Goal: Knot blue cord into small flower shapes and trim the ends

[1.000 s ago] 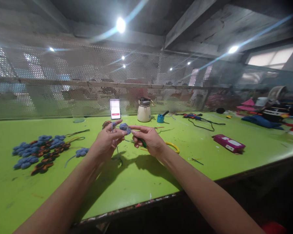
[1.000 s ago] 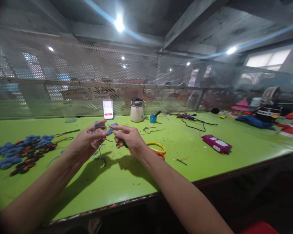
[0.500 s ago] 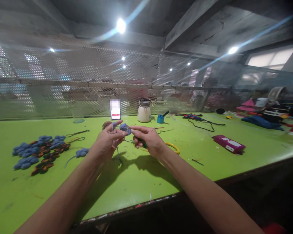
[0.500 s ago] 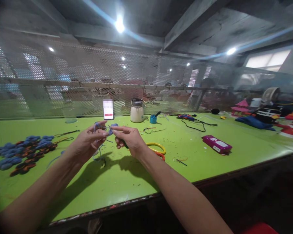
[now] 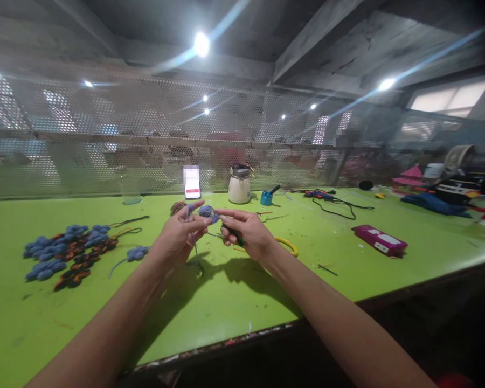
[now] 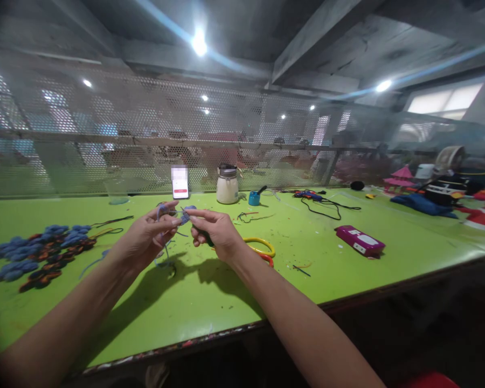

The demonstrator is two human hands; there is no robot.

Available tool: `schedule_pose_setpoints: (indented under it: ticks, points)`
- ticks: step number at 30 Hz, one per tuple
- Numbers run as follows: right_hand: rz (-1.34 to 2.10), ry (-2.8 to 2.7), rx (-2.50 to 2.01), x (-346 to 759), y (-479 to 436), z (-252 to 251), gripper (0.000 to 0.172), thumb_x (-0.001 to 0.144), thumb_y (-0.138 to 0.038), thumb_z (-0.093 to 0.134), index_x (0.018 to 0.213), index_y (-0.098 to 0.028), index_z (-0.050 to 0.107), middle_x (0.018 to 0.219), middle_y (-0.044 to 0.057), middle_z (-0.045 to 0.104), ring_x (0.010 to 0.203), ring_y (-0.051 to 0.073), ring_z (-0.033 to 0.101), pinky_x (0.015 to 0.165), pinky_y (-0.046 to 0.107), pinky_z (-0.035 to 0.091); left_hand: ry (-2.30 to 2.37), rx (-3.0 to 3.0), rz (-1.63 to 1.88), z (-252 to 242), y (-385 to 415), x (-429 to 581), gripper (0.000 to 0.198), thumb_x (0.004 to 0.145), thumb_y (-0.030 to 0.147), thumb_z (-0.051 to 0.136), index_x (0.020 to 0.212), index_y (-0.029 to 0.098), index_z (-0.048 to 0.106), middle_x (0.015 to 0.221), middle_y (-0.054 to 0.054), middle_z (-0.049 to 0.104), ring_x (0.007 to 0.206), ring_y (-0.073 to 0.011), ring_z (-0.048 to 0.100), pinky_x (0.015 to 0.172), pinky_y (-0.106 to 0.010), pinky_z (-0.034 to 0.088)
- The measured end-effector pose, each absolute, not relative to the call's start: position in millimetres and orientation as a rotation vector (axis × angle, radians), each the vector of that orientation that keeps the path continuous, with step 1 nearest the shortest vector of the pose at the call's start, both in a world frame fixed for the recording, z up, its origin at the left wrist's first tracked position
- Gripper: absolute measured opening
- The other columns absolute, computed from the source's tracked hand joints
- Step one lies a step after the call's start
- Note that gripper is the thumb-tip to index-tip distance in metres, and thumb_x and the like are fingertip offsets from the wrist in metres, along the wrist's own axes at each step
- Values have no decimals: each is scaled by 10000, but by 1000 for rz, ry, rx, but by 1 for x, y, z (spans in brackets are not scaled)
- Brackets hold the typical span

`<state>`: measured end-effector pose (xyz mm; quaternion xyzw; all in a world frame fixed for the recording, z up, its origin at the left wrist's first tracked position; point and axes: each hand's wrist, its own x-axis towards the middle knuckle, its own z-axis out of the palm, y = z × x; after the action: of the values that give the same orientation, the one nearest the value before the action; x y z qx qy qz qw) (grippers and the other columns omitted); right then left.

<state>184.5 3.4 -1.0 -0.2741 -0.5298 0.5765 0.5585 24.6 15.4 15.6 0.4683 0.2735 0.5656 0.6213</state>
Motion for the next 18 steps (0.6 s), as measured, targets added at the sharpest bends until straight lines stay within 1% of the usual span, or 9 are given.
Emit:
schedule_pose_setpoints:
  ticks: [4, 11, 14, 18]
  points:
    - [1358, -1252, -646, 185, 2, 0, 390, 693, -218, 742, 1072, -149, 685, 542, -30, 577, 428, 53, 440, 481, 233, 410, 626, 1065, 1295, 15, 16, 24, 538, 605, -4, 725, 1106, 92, 556, 576, 23, 629, 541, -73, 574, 564, -166, 454]
    - [1341, -1266, -635, 185, 4, -1, 411, 692, -205, 740, 1094, -154, 675, 547, -31, 576, 433, 58, 441, 491, 243, 412, 592, 1092, 1271, 13, 16, 23, 615, 615, 32, 755, 1178, 81, 511, 585, 21, 626, 543, -73, 568, 550, -161, 443]
    - [1331, -1256, -656, 186, 5, -1, 401, 688, -199, 735, 1083, -162, 680, 544, -34, 577, 422, 55, 424, 494, 249, 416, 584, 1065, 1260, 16, 14, 23, 635, 622, 16, 740, 1206, 72, 496, 614, 8, 638, 564, -78, 583, 580, -174, 457]
    - [1339, -1236, -646, 187, 5, -1, 374, 689, -201, 728, 1059, -165, 689, 543, -34, 571, 424, 56, 414, 489, 249, 410, 596, 1092, 1274, 16, 14, 23, 710, 591, 1, 746, 1246, 69, 481, 666, -9, 658, 605, -95, 602, 625, -209, 466]
